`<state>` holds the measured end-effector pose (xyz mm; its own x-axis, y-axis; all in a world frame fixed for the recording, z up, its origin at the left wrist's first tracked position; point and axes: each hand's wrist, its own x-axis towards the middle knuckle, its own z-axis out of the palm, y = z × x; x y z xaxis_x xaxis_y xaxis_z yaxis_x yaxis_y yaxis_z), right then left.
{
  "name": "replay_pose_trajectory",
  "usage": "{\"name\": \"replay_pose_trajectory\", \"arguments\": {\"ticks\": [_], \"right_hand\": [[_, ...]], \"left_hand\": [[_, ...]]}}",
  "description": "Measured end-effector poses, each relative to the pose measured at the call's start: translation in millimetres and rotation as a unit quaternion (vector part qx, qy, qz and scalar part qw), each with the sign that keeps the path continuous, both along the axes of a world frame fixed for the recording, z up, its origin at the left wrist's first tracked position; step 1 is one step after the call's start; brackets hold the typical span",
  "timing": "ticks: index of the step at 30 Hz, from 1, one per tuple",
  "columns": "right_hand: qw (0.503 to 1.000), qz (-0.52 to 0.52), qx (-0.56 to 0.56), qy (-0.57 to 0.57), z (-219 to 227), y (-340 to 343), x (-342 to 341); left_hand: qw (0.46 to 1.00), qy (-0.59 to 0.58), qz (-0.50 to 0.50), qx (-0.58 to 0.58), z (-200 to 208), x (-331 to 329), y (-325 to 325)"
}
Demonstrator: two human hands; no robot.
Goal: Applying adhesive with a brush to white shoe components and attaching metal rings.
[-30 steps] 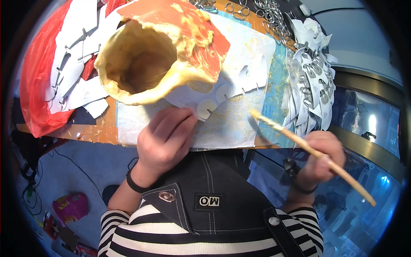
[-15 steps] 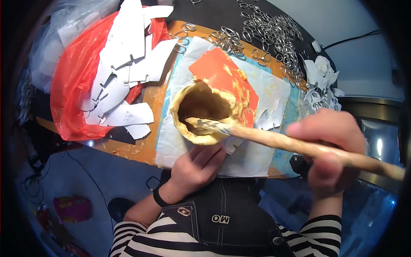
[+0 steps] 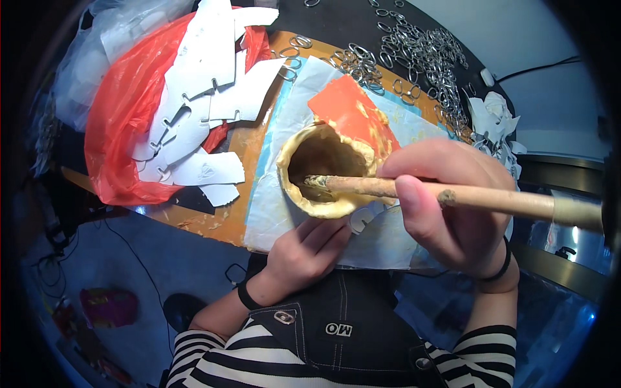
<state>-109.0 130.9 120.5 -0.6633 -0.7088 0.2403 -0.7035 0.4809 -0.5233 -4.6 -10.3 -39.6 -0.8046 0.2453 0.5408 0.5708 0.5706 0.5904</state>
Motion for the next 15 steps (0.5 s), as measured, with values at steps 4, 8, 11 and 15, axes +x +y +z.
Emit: {"name": "replay_pose_trajectory", "arguments": {"ticks": [4,8,11,15], "right_hand": [[0.998,-0.003,-0.056,-0.015,-12,-2,-1],[0.995,0.009,-0.087,0.039,-15,-1,-3],[0.973,-0.051,-0.226,-0.006,1,3,3],[0.963,-0.152,-0.214,0.057,16,24,7]], "left_hand": [[1.0,0.001,-0.005,0.004,-2,1,4],[1.0,0.005,-0.004,0.015,-2,0,7],[1.0,-0.004,0.008,0.021,0,2,8],[0.999,-0.004,0.023,0.027,-3,4,6]]}}
